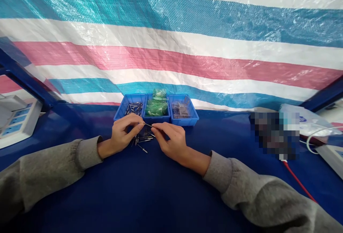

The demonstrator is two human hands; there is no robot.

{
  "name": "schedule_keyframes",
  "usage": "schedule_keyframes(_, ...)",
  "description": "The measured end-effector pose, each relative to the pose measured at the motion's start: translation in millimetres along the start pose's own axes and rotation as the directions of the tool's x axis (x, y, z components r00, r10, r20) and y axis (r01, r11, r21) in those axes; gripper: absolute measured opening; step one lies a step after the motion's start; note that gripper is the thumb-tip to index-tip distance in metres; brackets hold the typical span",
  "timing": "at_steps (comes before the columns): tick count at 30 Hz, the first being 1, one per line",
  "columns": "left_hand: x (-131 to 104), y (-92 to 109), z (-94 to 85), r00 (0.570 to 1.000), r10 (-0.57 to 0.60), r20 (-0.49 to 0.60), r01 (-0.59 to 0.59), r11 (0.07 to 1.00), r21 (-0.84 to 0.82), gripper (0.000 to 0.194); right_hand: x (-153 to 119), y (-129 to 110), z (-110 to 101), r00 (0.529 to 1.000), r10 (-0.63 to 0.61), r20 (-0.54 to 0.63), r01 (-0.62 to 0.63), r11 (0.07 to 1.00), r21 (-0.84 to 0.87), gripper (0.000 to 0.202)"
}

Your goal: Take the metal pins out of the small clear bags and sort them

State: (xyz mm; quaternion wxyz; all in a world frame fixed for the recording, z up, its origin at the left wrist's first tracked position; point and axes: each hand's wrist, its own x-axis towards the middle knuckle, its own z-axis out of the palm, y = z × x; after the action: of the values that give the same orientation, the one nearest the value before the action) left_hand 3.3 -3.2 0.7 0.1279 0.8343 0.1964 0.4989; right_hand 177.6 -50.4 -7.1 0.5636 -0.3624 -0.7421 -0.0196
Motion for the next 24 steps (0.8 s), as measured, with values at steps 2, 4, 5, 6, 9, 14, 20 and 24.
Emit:
schedule_keyframes(2, 0.3, -0.4, 0.6, 1.000, -0.005, -0.005, 0.005, 1.000, -0.004, 0.005, -0.8, 0.1, 0.2, 1.000, 0.000, 0.001, 0.000, 1.000, 0.000, 0.008)
schedule_keyframes(4, 0.7, -0.8, 1.2, 1.000, -0.008, -0.010, 0.008, 1.000, -0.007, 0.006, -1.6, 0.0, 0.1, 1.000, 0.002, 0.002, -0.002, 1.000, 0.001, 0.008)
schedule_keyframes(5, 0.9, -1.0, 1.4, 1.000, -0.009, -0.008, 0.009, 1.000, -0.005, 0.007, -1.9, 0.1, -0.1, 1.000, 0.004, 0.002, -0.004, 1.000, 0.002, 0.008)
schedule_keyframes(6, 1.2, -1.1, 1.5, 1.000, -0.010, -0.005, 0.010, 1.000, -0.001, 0.007, -2.1, 0.2, -0.2, 1.000, 0.007, 0.002, -0.007, 1.000, 0.005, 0.008)
schedule_keyframes(9, 1.8, -0.7, 1.1, 1.000, -0.008, 0.015, 0.008, 1.000, 0.011, 0.007, -2.2, 1.2, 0.0, 1.000, 0.008, 0.012, -0.008, 1.000, 0.019, 0.009)
schedule_keyframes(14, 2.0, 0.3, 0.2, 0.999, 0.016, 0.034, -0.018, 0.999, 0.037, 0.005, -1.8, 3.4, 1.5, 0.999, 0.026, 0.048, -0.028, 0.998, 0.047, 0.011)
schedule_keyframes(20, 1.2, 0.5, 0.4, 0.999, 0.034, -0.017, -0.033, 0.998, 0.052, 0.006, -2.1, 3.2, 0.9, 0.996, 0.062, 0.065, -0.066, 0.995, 0.072, 0.014)
schedule_keyframes(24, 1.1, 0.6, 0.4, 0.998, 0.044, -0.041, -0.041, 0.997, 0.062, 0.010, -2.0, 3.6, 0.3, 0.987, 0.145, 0.073, -0.150, 0.986, 0.067, 0.009)
